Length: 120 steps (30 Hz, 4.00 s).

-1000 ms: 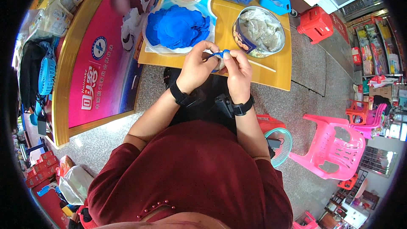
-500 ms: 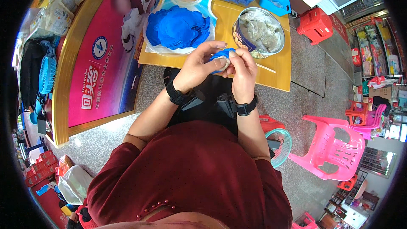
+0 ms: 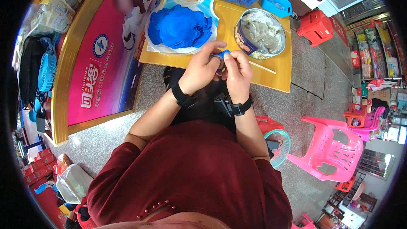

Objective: The person assembles blue, flower-shaped candies by hand. They pick up a blue candy, use a wooden stick to press a white filling into the center, and then place the finished candy into a clear plastic container.

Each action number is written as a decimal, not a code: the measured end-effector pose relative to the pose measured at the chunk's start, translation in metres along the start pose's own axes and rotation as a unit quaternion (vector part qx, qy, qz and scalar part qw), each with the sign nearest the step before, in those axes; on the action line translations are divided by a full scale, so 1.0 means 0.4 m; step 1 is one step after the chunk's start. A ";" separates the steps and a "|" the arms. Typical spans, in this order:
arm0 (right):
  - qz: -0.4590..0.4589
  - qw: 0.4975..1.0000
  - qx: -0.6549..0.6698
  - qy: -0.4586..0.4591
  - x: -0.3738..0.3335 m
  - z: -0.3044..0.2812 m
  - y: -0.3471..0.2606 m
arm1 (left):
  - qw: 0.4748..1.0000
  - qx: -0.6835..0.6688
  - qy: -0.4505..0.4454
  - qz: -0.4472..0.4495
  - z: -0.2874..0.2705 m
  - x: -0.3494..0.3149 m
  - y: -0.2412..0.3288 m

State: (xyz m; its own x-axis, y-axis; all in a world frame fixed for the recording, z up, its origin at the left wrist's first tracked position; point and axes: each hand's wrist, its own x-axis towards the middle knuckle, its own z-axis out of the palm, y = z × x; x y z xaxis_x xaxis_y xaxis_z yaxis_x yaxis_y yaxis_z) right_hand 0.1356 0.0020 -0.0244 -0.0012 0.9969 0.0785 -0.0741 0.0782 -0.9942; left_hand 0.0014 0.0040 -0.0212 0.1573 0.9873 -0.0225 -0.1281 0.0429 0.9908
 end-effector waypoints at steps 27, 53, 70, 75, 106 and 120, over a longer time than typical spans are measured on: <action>-0.088 0.996 -0.019 -0.013 -0.012 0.015 -0.079 | 0.996 -0.081 -0.028 0.015 -0.020 -0.033 0.067; -0.103 0.986 -0.094 -0.090 0.015 -0.046 -0.092 | 0.987 -0.019 0.017 0.157 -0.050 -0.001 0.020; -0.086 0.989 0.037 -0.118 0.008 -0.041 -0.115 | 0.976 -0.123 0.027 0.177 -0.027 -0.010 0.038; -0.219 0.966 -0.089 -0.104 0.020 -0.056 -0.085 | 0.975 -0.158 -0.001 0.155 -0.030 0.001 0.021; -0.112 0.994 -0.005 0.002 0.008 0.018 -0.018 | 0.924 0.189 0.180 0.279 0.016 -0.020 0.021; -0.017 0.981 0.192 -0.030 0.015 0.012 -0.053 | 0.977 -0.080 0.087 0.180 0.005 0.001 -0.007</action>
State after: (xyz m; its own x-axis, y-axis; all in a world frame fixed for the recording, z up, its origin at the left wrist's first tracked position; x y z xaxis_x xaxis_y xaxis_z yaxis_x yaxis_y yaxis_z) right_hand 0.1322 0.0062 -0.0025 -0.0498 0.9908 0.1259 -0.4447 0.0909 -0.8911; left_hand 0.0036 0.0040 -0.0236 -0.0922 0.9532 0.2880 -0.2972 -0.3024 0.9057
